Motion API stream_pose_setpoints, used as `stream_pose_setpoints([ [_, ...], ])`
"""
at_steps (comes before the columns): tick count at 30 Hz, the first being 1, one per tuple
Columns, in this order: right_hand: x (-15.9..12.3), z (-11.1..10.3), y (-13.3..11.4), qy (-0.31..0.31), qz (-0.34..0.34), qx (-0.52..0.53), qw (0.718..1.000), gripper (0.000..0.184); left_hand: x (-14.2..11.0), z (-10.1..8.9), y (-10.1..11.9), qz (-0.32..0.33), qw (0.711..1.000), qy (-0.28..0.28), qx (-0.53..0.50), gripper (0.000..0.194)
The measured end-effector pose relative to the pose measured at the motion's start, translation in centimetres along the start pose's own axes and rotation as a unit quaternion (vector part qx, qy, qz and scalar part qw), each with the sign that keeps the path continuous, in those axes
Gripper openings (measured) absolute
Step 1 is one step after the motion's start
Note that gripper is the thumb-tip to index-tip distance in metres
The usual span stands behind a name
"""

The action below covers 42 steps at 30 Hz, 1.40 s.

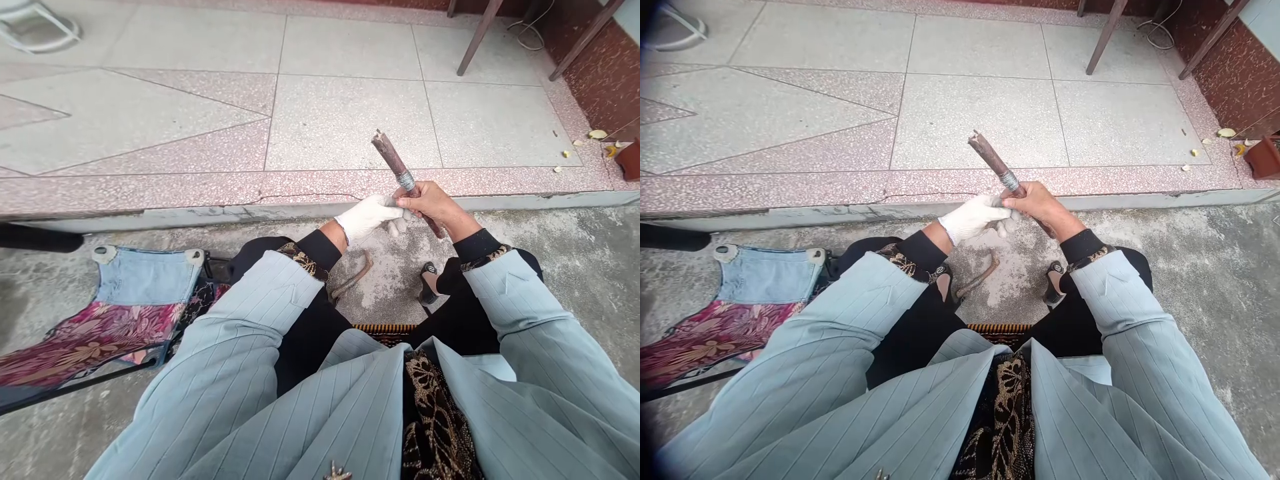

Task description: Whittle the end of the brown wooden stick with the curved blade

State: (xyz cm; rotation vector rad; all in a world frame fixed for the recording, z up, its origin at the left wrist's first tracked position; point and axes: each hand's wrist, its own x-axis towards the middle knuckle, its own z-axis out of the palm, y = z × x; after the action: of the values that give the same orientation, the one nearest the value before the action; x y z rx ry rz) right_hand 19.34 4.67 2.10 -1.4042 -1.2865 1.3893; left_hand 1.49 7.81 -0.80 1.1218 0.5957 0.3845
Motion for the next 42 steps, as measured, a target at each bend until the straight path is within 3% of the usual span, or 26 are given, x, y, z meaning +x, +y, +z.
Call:
stream_pose_setpoints([
  [4, 0.1, 0.1, -0.2, 0.058, -0.001, -0.025, 0.998, 0.021, -0.3, 0.5, 0.1, 0.011, 0.999, 0.006, 0.031, 0.012],
  [7, 0.2, -0.2, -0.3, 0.079, -0.002, -0.015, 0.997, 0.015, -0.5, 0.6, 0.1, 0.017, 0.995, 0.062, 0.080, 0.021],
  [11, 0.3, -0.4, -0.3, 0.081, -0.015, 0.003, 0.997, 0.014, -0.8, 0.7, 0.5, 0.049, 0.965, 0.127, 0.226, 0.016],
  [15, 0.4, -0.3, -0.1, 0.076, -0.024, 0.014, 0.997, 0.016, -1.2, 0.9, 1.1, 0.085, 0.934, 0.118, 0.327, 0.014],
  [18, 0.5, -0.5, 0.0, 0.066, -0.034, -0.010, 0.997, 0.017, -1.4, 1.2, 1.6, 0.093, 0.931, 0.098, 0.339, 0.018],
  [21, 0.4, -0.7, 0.1, 0.039, -0.057, -0.069, 0.995, 0.020, -1.5, 1.5, 1.5, 0.071, 0.955, 0.096, 0.270, 0.014],
  [25, 0.3, -0.9, 0.0, -0.023, -0.117, -0.134, 0.984, 0.026, -1.0, 1.3, 0.4, 0.036, 0.993, 0.074, 0.084, 0.009],
  [28, 0.2, -1.2, 0.1, -0.062, -0.179, -0.178, 0.966, 0.035, -0.3, 0.8, -0.6, 0.033, 0.996, 0.069, -0.043, 0.011],
  [31, 0.1, -1.5, 0.4, -0.081, -0.217, -0.209, 0.950, 0.042, 0.0, 0.3, -1.0, 0.042, 0.992, 0.079, -0.092, 0.011],
  [35, -0.2, -1.5, 0.9, -0.036, -0.197, -0.165, 0.966, 0.037, -0.5, 0.3, -0.3, 0.041, 0.992, 0.061, -0.104, 0.014],
  [38, -0.4, -1.1, 1.2, 0.021, -0.152, -0.093, 0.984, 0.032, -1.1, 0.5, 0.5, 0.046, 0.991, 0.041, -0.121, 0.019],
  [42, -0.2, -0.5, 1.6, 0.049, -0.094, -0.021, 0.994, 0.034, -1.4, 0.6, 0.8, 0.081, 0.988, 0.017, -0.129, 0.022],
])
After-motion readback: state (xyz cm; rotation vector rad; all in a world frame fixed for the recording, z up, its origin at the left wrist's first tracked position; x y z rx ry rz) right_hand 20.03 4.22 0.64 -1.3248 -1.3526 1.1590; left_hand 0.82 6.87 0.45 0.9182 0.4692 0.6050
